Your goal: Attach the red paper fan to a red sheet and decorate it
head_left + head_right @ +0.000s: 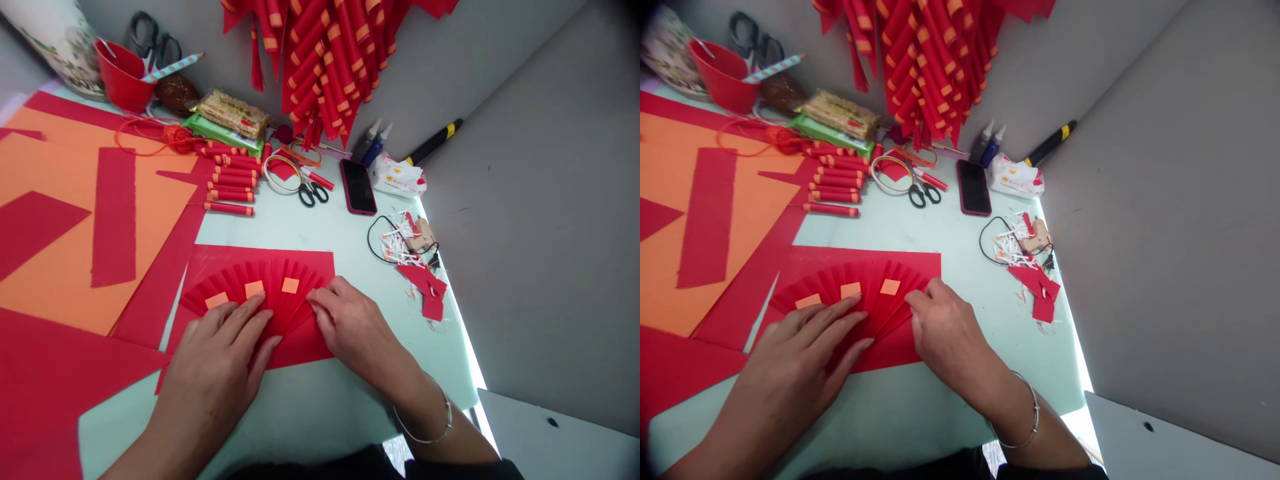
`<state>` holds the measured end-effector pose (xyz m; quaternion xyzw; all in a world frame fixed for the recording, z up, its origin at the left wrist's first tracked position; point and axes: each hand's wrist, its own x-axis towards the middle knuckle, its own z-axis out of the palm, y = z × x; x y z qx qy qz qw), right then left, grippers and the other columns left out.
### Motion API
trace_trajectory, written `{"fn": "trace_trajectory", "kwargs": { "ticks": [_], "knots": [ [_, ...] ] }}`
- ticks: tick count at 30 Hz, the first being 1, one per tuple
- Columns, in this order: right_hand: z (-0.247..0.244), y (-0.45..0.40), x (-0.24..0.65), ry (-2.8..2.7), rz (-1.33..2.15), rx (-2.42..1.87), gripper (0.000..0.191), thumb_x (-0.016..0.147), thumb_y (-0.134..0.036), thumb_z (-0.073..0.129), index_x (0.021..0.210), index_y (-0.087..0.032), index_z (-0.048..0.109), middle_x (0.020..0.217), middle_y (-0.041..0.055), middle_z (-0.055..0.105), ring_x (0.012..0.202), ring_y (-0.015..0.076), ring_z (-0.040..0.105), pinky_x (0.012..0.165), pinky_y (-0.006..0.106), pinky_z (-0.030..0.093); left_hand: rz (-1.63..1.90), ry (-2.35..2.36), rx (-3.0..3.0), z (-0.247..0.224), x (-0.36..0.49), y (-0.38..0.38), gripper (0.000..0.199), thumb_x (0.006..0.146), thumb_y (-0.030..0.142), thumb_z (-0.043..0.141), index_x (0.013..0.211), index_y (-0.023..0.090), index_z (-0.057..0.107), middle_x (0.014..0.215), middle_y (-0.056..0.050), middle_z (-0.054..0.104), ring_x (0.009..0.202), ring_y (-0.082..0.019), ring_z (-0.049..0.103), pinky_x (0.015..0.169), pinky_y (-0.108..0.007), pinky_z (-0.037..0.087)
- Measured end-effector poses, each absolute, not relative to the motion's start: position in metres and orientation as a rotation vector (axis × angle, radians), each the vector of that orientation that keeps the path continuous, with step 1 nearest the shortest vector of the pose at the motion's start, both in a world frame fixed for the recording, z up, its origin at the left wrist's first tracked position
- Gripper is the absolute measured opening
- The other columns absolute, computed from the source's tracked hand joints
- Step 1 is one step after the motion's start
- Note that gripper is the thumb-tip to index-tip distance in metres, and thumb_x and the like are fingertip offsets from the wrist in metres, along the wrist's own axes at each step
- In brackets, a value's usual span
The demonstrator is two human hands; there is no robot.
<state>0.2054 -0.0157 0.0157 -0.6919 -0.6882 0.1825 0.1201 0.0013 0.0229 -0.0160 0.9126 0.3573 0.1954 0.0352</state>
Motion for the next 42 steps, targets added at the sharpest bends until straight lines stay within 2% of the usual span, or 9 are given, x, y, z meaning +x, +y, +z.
{"fn": "trace_trajectory", "kwargs": {
  "ticks": [12, 28, 42],
  "knots": [
    [0.019, -0.016, 0.209, -1.977, 0.519, -2.12, 0.021, 0.096, -0.019, 0.049, 0.105, -0.021, 0.067, 0.098, 0.0045, 0.06, 0.084, 0.0158, 0.057, 0.073, 0.027, 0.045, 0.614, 1.086, 2.813, -0.016, 0.002, 0.023, 0.031, 0.09, 0.029, 0.06, 0.111, 0.007, 0.067, 0.119, -0.017, 0.069, 0.099, -0.038, 0.058, 0.078, -0.053, 0.051],
    [0.019, -0.012, 0.213, -1.988, 0.582, -2.217, 0.012, 0.095, -0.02, 0.05, 0.096, -0.018, 0.062, 0.096, 0.004, 0.059, 0.08, 0.0151, 0.054, 0.065, 0.026, 0.037, 0.621, 1.076, 2.82, -0.018, -0.002, 0.022, 0.032, 0.089, 0.029, 0.062, 0.113, 0.009, 0.065, 0.12, -0.016, 0.069, 0.1, -0.038, 0.057, 0.076, -0.052, 0.051],
    [0.02, -0.01, 0.218, -1.924, 0.629, -2.202, 0.015, 0.095, -0.019, 0.051, 0.102, -0.019, 0.064, 0.099, 0.0042, 0.06, 0.082, 0.0156, 0.056, 0.071, 0.027, 0.04, 0.664, 1.076, 2.819, -0.018, -0.001, 0.023, 0.03, 0.088, 0.027, 0.062, 0.111, 0.008, 0.066, 0.119, -0.017, 0.069, 0.101, -0.038, 0.058, 0.079, -0.052, 0.05]
  ]
}}
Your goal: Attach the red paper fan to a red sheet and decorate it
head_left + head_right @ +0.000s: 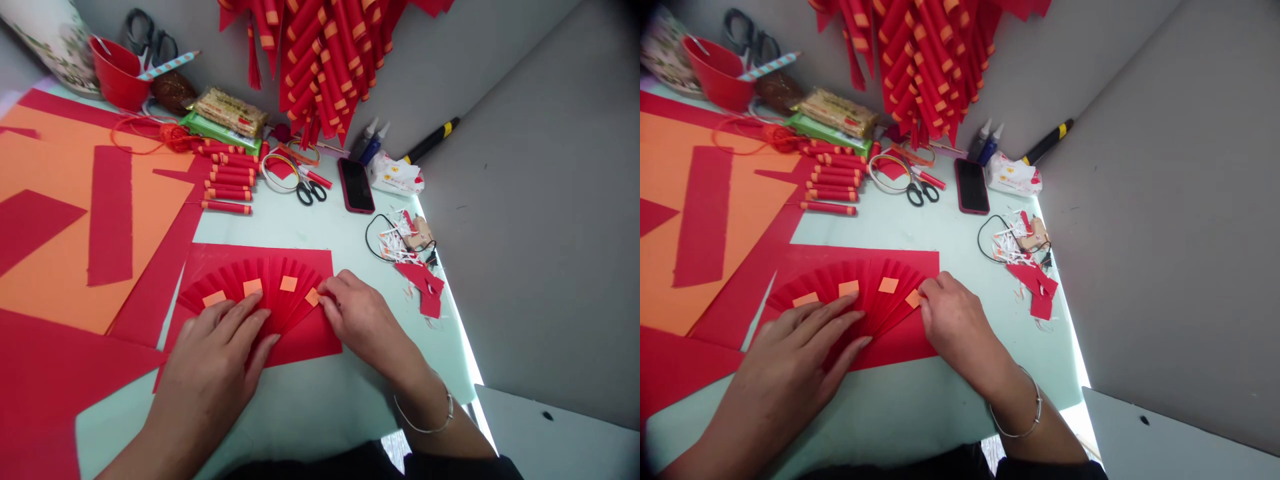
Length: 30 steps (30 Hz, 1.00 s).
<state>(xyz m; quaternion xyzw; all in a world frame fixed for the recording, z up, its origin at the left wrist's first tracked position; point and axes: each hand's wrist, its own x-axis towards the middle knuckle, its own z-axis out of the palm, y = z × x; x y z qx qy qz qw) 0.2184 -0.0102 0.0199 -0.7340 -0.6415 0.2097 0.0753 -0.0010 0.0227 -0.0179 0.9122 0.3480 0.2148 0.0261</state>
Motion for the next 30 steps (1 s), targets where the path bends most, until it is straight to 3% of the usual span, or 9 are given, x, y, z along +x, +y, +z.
{"fn": "trace_trajectory", "kwargs": {
  "ticks": [7, 15, 25, 30],
  "knots": [
    [0.021, -0.01, 0.228, -1.856, 0.584, -2.205, 0.014, 0.095, -0.021, 0.051, 0.099, -0.02, 0.065, 0.098, 0.0031, 0.061, 0.08, 0.0151, 0.057, 0.072, 0.029, 0.041, 0.736, 1.038, 2.805, -0.016, -0.002, 0.023, 0.025, 0.088, 0.026, 0.062, 0.107, 0.01, 0.066, 0.115, -0.017, 0.069, 0.099, -0.037, 0.059, 0.08, -0.052, 0.049],
    [0.019, -0.011, 0.207, -1.872, 0.602, -2.304, 0.022, 0.094, -0.037, 0.058, 0.103, -0.017, 0.06, 0.1, 0.0065, 0.058, 0.081, 0.0192, 0.058, 0.07, 0.031, 0.044, 0.754, 1.03, 2.749, -0.016, -0.002, 0.02, 0.022, 0.089, 0.026, 0.061, 0.108, 0.014, 0.066, 0.116, -0.014, 0.069, 0.101, -0.035, 0.059, 0.082, -0.052, 0.049],
    [0.015, -0.013, 0.198, -1.925, 0.498, -2.379, 0.023, 0.096, -0.035, 0.05, 0.097, -0.014, 0.059, 0.095, 0.009, 0.059, 0.073, 0.0196, 0.056, 0.06, 0.031, 0.041, 0.73, 1.004, 2.753, -0.016, -0.001, 0.018, 0.022, 0.089, 0.023, 0.061, 0.108, 0.012, 0.064, 0.115, -0.015, 0.07, 0.1, -0.034, 0.059, 0.081, -0.05, 0.05],
    [0.01, -0.013, 0.196, -1.958, 0.464, -2.357, 0.021, 0.096, -0.032, 0.047, 0.095, -0.014, 0.058, 0.092, 0.0094, 0.059, 0.071, 0.02, 0.056, 0.06, 0.031, 0.041, 0.694, 0.941, 2.75, -0.017, 0.001, 0.016, 0.023, 0.089, 0.024, 0.061, 0.11, 0.016, 0.065, 0.119, -0.009, 0.07, 0.103, -0.032, 0.057, 0.082, -0.047, 0.046]
  ]
}}
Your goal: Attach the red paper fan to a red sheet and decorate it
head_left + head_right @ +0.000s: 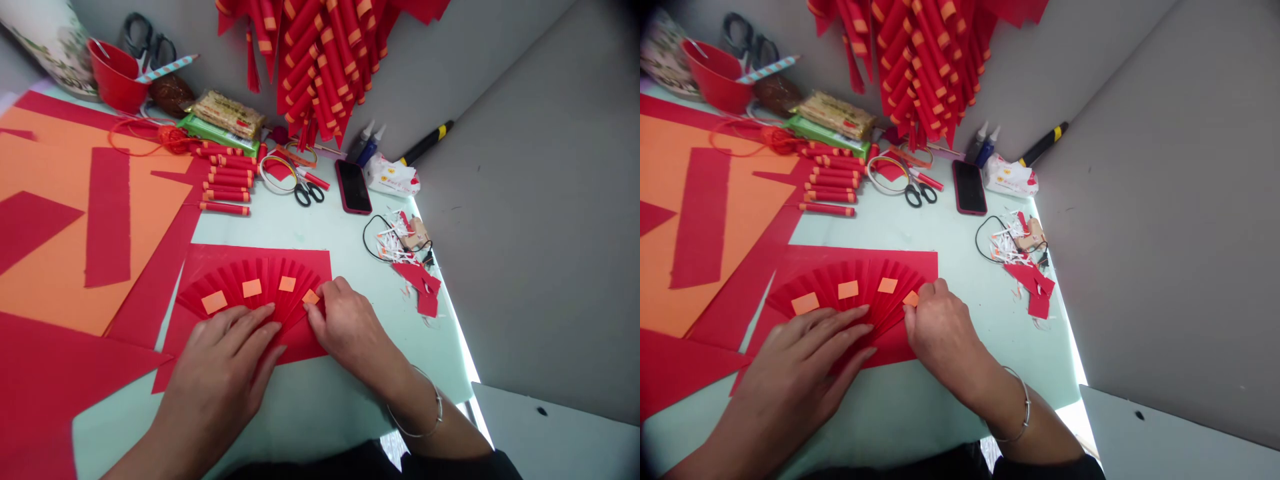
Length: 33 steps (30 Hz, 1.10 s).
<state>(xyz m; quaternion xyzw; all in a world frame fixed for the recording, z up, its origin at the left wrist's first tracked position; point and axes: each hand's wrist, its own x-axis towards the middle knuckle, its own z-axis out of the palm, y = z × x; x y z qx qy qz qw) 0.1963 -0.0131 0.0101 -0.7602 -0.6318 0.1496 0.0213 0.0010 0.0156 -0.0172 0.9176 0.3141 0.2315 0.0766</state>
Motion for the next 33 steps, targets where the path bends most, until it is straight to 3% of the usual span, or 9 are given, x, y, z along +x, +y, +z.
{"fn": "trace_trajectory", "kwargs": {
  "ticks": [7, 12, 18, 28, 33],
  "knots": [
    [0.009, -0.013, 0.198, -1.929, 0.509, -2.317, 0.018, 0.094, -0.029, 0.048, 0.097, -0.014, 0.057, 0.093, 0.0092, 0.06, 0.075, 0.0203, 0.057, 0.062, 0.031, 0.041, 0.618, 0.676, 2.811, -0.022, 0.007, 0.009, 0.032, 0.093, 0.021, 0.054, 0.124, 0.016, 0.062, 0.129, -0.003, 0.067, 0.119, -0.028, 0.054, 0.096, -0.042, 0.038],
    [0.01, -0.011, 0.201, -1.821, 0.61, -2.266, 0.013, 0.092, -0.027, 0.053, 0.096, -0.015, 0.055, 0.093, 0.0077, 0.061, 0.08, 0.0196, 0.057, 0.068, 0.031, 0.042, 0.553, 0.653, 2.888, -0.026, 0.007, 0.008, 0.038, 0.093, 0.026, 0.052, 0.129, 0.014, 0.059, 0.136, -0.007, 0.062, 0.125, -0.029, 0.054, 0.098, -0.044, 0.04],
    [0.01, -0.009, 0.204, -1.752, 0.684, -2.22, 0.008, 0.09, -0.026, 0.055, 0.09, -0.018, 0.053, 0.089, 0.0037, 0.061, 0.073, 0.0161, 0.053, 0.067, 0.03, 0.04, 0.507, 0.68, 2.872, -0.029, 0.008, 0.005, 0.042, 0.093, 0.027, 0.053, 0.133, 0.016, 0.055, 0.143, -0.009, 0.055, 0.131, -0.028, 0.05, 0.103, -0.045, 0.041],
    [0.009, -0.003, 0.216, -1.707, 0.841, -2.079, 0.011, 0.09, -0.021, 0.054, 0.08, -0.019, 0.057, 0.081, -0.0007, 0.062, 0.072, 0.0126, 0.053, 0.067, 0.026, 0.038, 0.487, 0.688, 2.883, -0.028, 0.012, 0.007, 0.039, 0.093, 0.031, 0.054, 0.128, 0.015, 0.06, 0.14, -0.013, 0.057, 0.129, -0.033, 0.052, 0.097, -0.049, 0.047],
    [0.01, 0.002, 0.226, -1.539, 1.085, -2.012, 0.015, 0.091, -0.029, 0.054, 0.082, -0.019, 0.062, 0.076, -0.0025, 0.065, 0.067, 0.0111, 0.054, 0.061, 0.023, 0.039, 0.497, 0.701, 2.868, -0.026, 0.014, 0.006, 0.037, 0.094, 0.029, 0.052, 0.127, 0.014, 0.061, 0.142, -0.013, 0.055, 0.129, -0.032, 0.052, 0.096, -0.049, 0.048]
  ]
}}
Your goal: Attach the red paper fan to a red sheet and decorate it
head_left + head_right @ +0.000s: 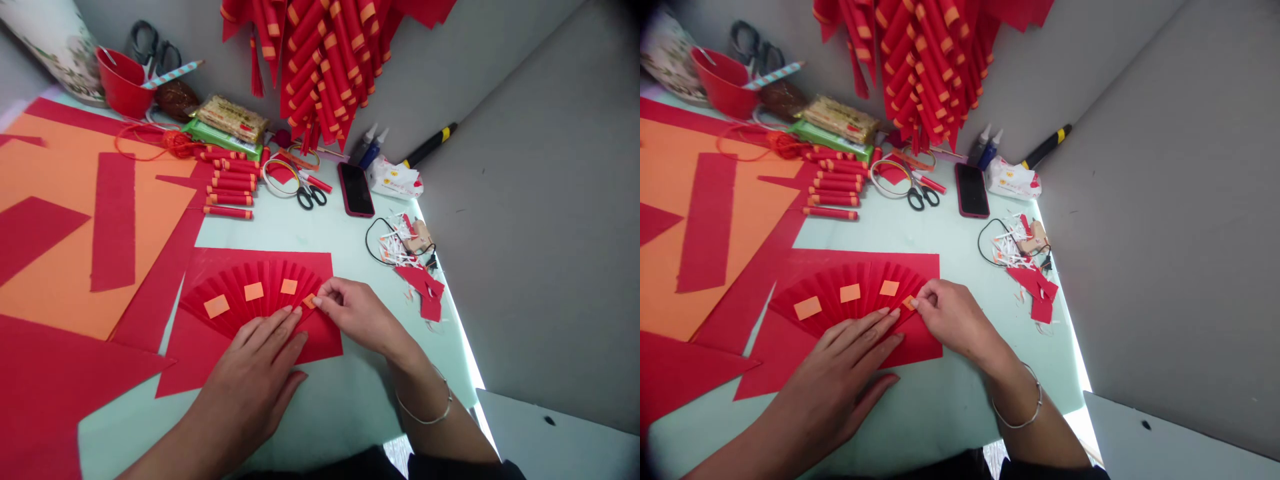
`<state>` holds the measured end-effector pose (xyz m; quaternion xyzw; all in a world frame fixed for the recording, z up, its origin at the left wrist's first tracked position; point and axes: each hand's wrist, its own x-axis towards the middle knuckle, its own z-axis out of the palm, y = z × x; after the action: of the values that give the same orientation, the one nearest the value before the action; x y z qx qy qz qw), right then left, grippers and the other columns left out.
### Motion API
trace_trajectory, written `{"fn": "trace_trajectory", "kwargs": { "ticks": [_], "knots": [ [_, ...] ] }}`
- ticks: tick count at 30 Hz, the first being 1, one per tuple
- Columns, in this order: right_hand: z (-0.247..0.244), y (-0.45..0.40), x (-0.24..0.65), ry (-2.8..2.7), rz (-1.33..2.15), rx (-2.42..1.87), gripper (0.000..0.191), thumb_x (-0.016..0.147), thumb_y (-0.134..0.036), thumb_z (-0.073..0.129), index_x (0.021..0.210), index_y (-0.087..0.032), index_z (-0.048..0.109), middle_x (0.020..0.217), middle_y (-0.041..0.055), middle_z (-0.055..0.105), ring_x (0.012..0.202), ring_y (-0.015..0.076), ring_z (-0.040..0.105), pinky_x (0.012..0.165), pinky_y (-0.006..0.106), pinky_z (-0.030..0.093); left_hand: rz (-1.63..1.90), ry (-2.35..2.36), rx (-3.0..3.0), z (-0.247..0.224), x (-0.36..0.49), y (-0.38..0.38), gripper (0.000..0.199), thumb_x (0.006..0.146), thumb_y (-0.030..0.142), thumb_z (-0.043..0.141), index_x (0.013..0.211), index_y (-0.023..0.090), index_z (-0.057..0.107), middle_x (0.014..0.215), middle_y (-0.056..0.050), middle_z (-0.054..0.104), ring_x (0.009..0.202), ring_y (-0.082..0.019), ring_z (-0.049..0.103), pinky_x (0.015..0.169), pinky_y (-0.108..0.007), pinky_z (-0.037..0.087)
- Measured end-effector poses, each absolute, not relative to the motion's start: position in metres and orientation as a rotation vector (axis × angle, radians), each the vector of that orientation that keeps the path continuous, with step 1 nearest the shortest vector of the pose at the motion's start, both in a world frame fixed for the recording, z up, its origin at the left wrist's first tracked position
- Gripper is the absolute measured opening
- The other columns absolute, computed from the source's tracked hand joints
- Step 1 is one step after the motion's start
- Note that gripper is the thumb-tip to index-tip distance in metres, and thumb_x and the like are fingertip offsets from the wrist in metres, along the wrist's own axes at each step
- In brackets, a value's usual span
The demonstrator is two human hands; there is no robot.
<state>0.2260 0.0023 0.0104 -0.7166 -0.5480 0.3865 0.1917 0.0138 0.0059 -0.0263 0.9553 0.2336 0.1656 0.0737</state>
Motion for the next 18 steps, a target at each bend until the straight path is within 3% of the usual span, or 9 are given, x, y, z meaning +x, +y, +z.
{"fn": "trace_trajectory", "kwargs": {
  "ticks": [5, 18],
  "knots": [
    [0.005, 0.008, 0.229, -1.426, 1.126, -2.029, 0.016, 0.089, -0.031, 0.057, 0.082, -0.019, 0.066, 0.077, -0.0016, 0.067, 0.068, 0.0116, 0.057, 0.061, 0.023, 0.04, 0.532, 0.748, 2.772, -0.026, 0.015, 0.005, 0.033, 0.094, 0.028, 0.051, 0.122, 0.016, 0.064, 0.139, -0.012, 0.059, 0.126, -0.032, 0.055, 0.097, -0.048, 0.046],
    [0.002, 0.007, 0.219, -1.556, 0.817, -2.14, 0.014, 0.089, -0.024, 0.057, 0.078, -0.019, 0.063, 0.073, -0.0022, 0.063, 0.066, 0.0117, 0.052, 0.064, 0.024, 0.036, 0.544, 0.723, 2.811, -0.027, 0.016, 0.006, 0.032, 0.094, 0.027, 0.052, 0.12, 0.013, 0.064, 0.138, -0.012, 0.059, 0.126, -0.032, 0.054, 0.097, -0.047, 0.043]
  ]
}}
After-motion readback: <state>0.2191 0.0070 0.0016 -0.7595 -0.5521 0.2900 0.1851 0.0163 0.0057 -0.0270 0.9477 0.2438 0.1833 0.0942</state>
